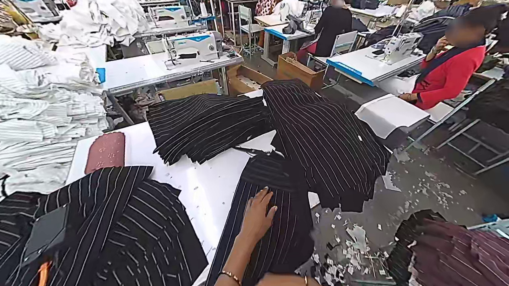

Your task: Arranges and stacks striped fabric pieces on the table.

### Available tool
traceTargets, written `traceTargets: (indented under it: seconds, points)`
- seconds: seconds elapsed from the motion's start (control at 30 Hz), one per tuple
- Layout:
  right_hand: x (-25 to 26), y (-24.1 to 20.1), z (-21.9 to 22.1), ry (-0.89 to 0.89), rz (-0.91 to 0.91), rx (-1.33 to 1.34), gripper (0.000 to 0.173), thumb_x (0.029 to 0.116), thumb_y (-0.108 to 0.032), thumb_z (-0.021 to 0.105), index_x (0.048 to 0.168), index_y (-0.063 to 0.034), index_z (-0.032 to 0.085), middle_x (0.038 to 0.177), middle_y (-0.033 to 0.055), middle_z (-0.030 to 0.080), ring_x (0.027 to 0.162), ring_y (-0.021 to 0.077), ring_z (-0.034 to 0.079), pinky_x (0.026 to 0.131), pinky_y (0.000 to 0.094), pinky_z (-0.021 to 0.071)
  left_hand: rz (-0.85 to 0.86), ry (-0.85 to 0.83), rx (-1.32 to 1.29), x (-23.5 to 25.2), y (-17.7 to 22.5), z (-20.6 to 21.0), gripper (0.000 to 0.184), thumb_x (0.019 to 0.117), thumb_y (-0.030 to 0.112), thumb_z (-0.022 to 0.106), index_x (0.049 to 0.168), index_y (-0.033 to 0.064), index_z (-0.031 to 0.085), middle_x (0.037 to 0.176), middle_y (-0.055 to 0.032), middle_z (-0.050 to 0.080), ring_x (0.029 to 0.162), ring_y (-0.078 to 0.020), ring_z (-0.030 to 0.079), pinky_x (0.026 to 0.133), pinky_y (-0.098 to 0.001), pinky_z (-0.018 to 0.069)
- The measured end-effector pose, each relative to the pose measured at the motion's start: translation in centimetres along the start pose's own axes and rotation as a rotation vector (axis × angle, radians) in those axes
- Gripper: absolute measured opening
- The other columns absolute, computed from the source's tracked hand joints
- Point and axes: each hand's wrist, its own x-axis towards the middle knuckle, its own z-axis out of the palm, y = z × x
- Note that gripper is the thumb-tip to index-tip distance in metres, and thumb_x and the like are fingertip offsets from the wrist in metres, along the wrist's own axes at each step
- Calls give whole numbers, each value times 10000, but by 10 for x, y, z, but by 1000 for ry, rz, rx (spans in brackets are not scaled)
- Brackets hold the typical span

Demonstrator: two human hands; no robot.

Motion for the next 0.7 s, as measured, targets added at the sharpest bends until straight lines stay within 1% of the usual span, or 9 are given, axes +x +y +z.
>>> traceTargets:
  seconds: [0.03,0.07,0.17,0.23,0.4,0.53,0.6,0.63,0.7]
  points:
    - [-4,0,-11,72,42,-22,303,1044,-187,587,1245,-1,714,1226,185,719,1148,288,688,1051,475,497,-67,-41,95,-2,-9,10,613,1068,400,482,1591,105,363,1697,-93,238,1583,-268,163,1268,-558,63]
    - [-9,1,-25,148,112,-47,313,1054,-219,577,1254,-21,714,1246,174,711,1167,276,678,1066,462,491,-114,-21,163,-6,-18,17,681,1062,486,448,1625,137,289,1716,-69,175,1594,-255,99,1261,-581,-1]
    - [-28,25,-56,417,356,-170,353,1061,-280,551,1300,-60,690,1263,151,702,1185,266,662,1082,450,477,-165,198,264,-33,-43,29,726,1042,574,394,1625,154,297,1703,-63,230,1582,-264,174,1254,-604,41]
    - [-37,46,-67,569,487,-173,365,1058,-245,548,1345,-43,650,1286,164,684,1197,267,656,1088,434,476,-222,292,291,-56,-57,28,743,1034,593,380,1616,136,320,1691,-76,261,1571,-277,215,1250,-610,66]
    - [-21,78,-82,850,532,-21,416,1032,-169,607,1407,7,574,1353,198,638,1221,256,652,1069,360,509,-292,386,314,-86,-75,23,746,1028,588,361,1604,114,346,1680,-87,289,1559,-290,252,1241,-620,95]
    - [17,75,-96,938,586,22,509,997,-273,682,1389,29,566,1203,177,702,1066,242,697,975,376,540,-292,433,298,-87,-75,25,728,1014,573,424,1570,104,418,1656,-88,346,1542,-297,298,1237,-625,121]
    - [34,75,-99,991,590,57,608,962,-268,731,1437,37,506,1208,202,687,1046,276,699,956,411,549,-230,526,216,-90,-75,26,674,995,511,519,1494,59,522,1593,-125,446,1495,-339,385,1223,-631,185]
    - [41,74,-98,1040,553,58,598,954,-234,739,1435,36,505,1197,211,685,1027,287,702,939,420,556,-158,626,145,-91,-75,29,619,975,465,571,1412,28,603,1514,-152,538,1427,-369,478,1193,-629,269]
    - [55,71,-88,1121,332,-33,427,945,-161,725,1298,53,617,1104,204,720,943,272,723,872,408,583,-50,782,-110,-90,-70,30,540,956,411,605,1281,-14,680,1343,-179,662,1272,-370,614,1100,-557,438]
